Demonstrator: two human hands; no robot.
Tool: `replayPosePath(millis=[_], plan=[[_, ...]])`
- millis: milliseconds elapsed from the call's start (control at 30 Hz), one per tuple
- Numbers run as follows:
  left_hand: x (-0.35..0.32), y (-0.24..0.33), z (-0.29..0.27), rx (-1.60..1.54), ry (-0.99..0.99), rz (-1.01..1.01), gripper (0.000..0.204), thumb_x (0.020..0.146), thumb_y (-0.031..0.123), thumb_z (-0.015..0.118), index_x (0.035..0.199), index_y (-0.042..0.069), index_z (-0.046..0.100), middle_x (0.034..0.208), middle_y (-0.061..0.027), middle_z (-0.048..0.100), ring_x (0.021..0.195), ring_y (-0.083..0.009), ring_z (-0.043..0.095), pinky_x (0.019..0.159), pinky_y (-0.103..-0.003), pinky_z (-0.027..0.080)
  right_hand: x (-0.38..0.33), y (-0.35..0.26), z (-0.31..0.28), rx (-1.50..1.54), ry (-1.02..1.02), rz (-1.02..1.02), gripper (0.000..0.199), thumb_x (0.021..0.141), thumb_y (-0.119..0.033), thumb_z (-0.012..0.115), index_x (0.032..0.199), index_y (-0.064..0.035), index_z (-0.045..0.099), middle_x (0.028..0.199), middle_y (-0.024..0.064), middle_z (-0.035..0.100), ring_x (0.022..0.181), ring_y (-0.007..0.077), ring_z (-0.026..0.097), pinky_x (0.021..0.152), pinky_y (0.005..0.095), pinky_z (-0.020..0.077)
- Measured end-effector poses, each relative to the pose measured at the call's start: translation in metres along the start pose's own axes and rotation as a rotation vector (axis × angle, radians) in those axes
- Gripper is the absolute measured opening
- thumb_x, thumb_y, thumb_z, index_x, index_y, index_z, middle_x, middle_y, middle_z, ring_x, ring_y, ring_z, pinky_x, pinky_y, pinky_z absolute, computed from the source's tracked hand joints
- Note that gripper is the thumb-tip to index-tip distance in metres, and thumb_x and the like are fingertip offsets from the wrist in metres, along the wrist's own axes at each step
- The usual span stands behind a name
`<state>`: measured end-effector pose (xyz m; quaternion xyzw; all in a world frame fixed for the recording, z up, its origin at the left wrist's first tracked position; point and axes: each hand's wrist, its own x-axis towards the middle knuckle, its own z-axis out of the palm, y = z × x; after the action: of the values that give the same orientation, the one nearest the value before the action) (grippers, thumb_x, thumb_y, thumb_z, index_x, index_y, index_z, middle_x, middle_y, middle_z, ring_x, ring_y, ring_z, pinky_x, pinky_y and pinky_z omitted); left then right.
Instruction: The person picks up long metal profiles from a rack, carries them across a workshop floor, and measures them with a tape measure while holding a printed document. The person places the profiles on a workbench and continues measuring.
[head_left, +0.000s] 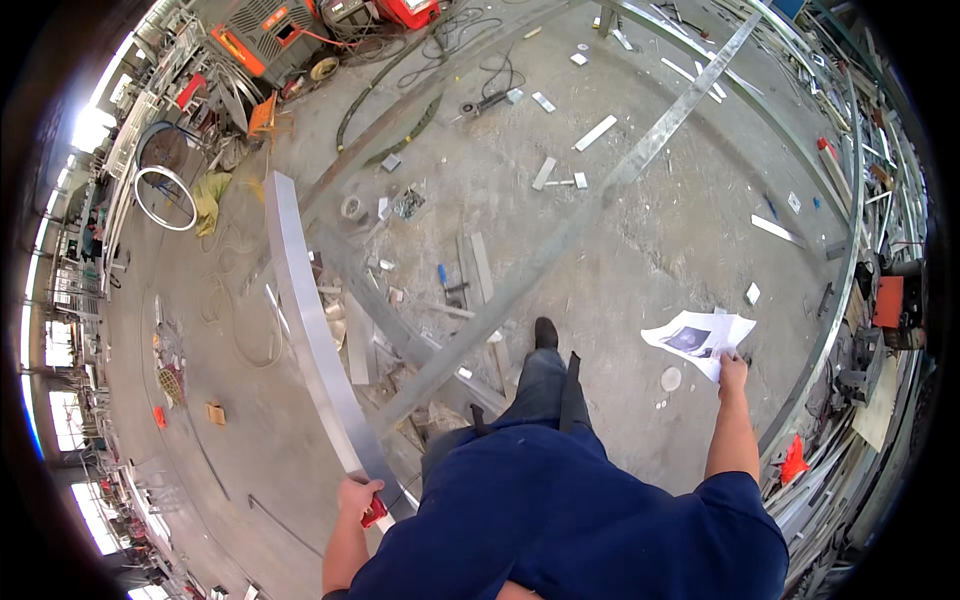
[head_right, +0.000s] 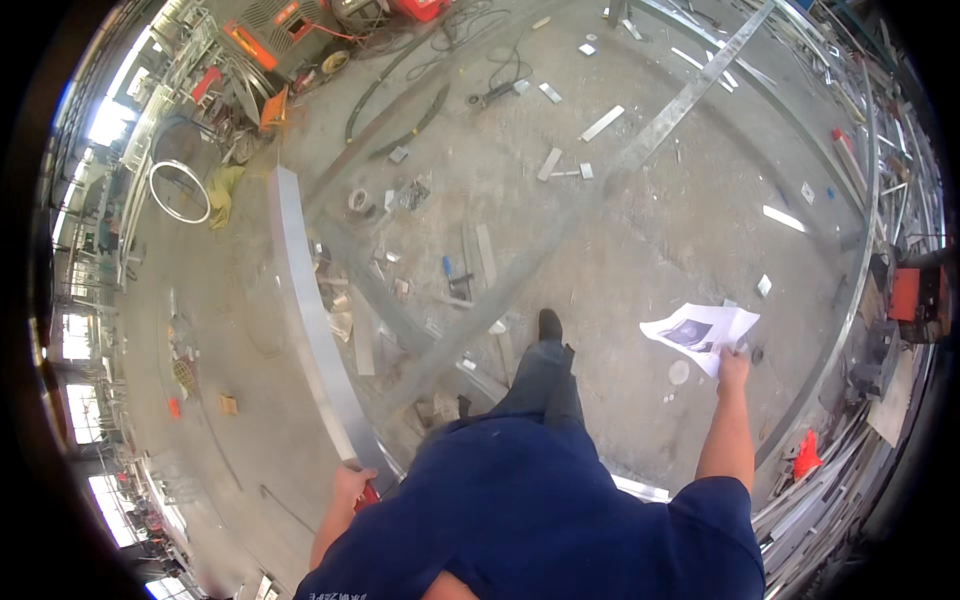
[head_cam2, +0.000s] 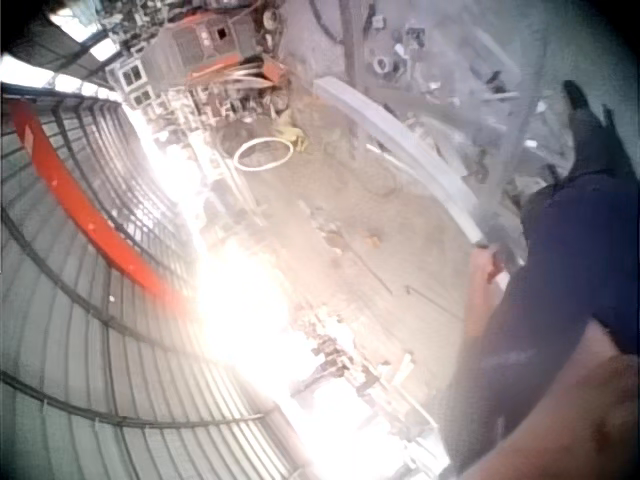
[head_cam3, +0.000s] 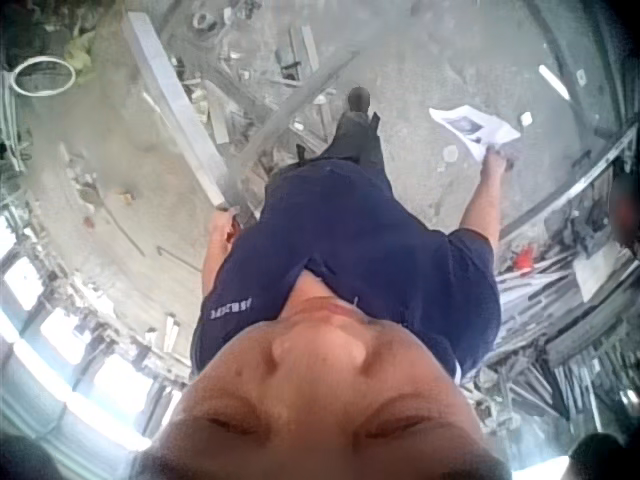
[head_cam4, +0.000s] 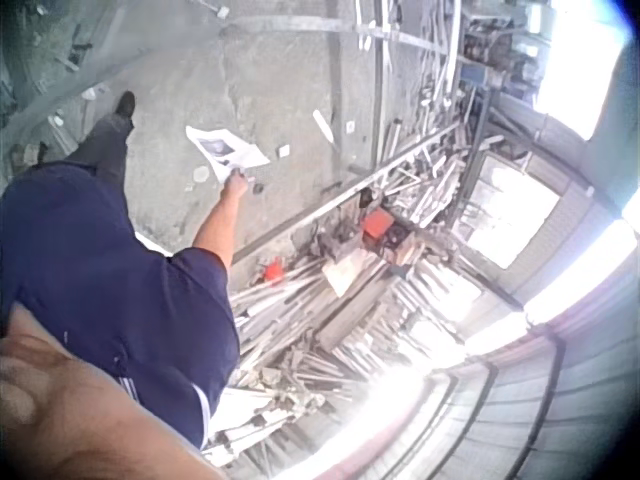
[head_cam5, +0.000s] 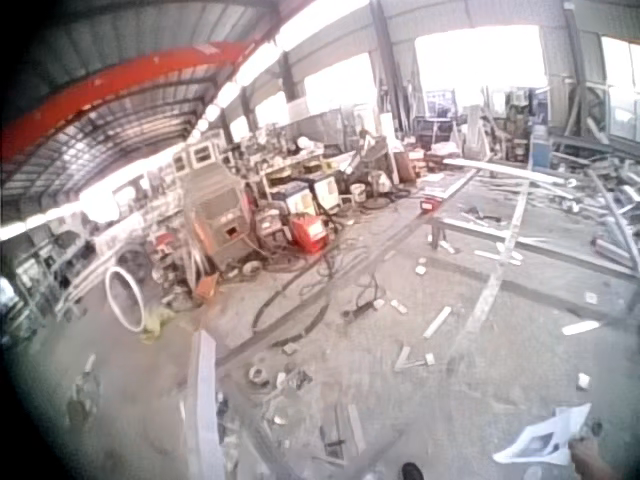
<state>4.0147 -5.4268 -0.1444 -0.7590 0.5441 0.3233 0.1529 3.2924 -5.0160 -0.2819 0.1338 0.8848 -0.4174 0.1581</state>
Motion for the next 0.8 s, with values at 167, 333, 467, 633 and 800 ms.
replayPosePath(millis=[167,333,467,633,800], plan=[[-0.011,0.119,-0.028,-0.046,-0.062,-0.021,0.031,0.060,0.028,0.077,0.072,0.000,0.068,0.066,-0.0109,0.065,0.059,-0.0224,0.063,0.060,-0.035,0.050,0.081,-0.100,0.016,-0.024,0.000,-0.069,0.034,0.082,-0.019,0.062,0.101,0.0084,0.064,0.088,0.0155,0.067,0.078,0.0209,0.062,0.070,0.0350,0.0466],[-0.005,0.229,-0.033,0.034,-0.092,-0.015,0.032,0.061,0.029,0.077,0.073,0.001,0.068,0.066,-0.0115,0.065,0.061,-0.0218,0.063,0.061,-0.034,0.049,0.127,-0.172,0.039,-0.122,-0.019,-0.165,0.032,0.081,-0.019,0.063,0.097,0.0084,0.064,0.083,0.0176,0.067,0.077,0.0223,0.062,0.071,0.0366,0.0465],[0.032,0.289,-0.019,-0.012,-0.172,0.031,0.034,0.062,0.030,0.077,0.075,-0.001,0.068,0.064,-0.0106,0.064,0.057,-0.0212,0.062,0.059,-0.034,0.049,0.143,-0.211,0.050,-0.128,-0.080,-0.216,0.031,0.081,-0.019,0.063,0.095,0.0088,0.064,0.079,0.0159,0.066,0.073,0.0210,0.060,0.068,0.0364,0.0458],[0.077,0.386,-0.006,-0.034,-0.239,0.042,0.031,0.064,0.029,0.076,0.072,0.000,0.069,0.060,-0.0088,0.062,0.050,-0.0176,0.059,0.054,-0.033,0.048,0.151,-0.280,0.054,-0.169,-0.128,-0.163,0.026,0.083,-0.015,0.060,0.097,0.0068,0.065,0.083,0.0101,0.066,0.070,0.0153,0.058,0.064,0.0315,0.0449],[0.169,0.452,0.024,-0.081,-0.273,0.012,0.032,0.062,0.032,0.077,0.072,0.003,0.070,0.064,-0.0097,0.064,0.055,-0.0198,0.062,0.058,-0.034,0.050,0.190,-0.340,0.072,-0.159,-0.037,-0.194,0.024,0.083,-0.013,0.059,0.094,0.0069,0.065,0.079,0.0076,0.064,0.070,0.0150,0.057,0.064,0.0305,0.0453]])
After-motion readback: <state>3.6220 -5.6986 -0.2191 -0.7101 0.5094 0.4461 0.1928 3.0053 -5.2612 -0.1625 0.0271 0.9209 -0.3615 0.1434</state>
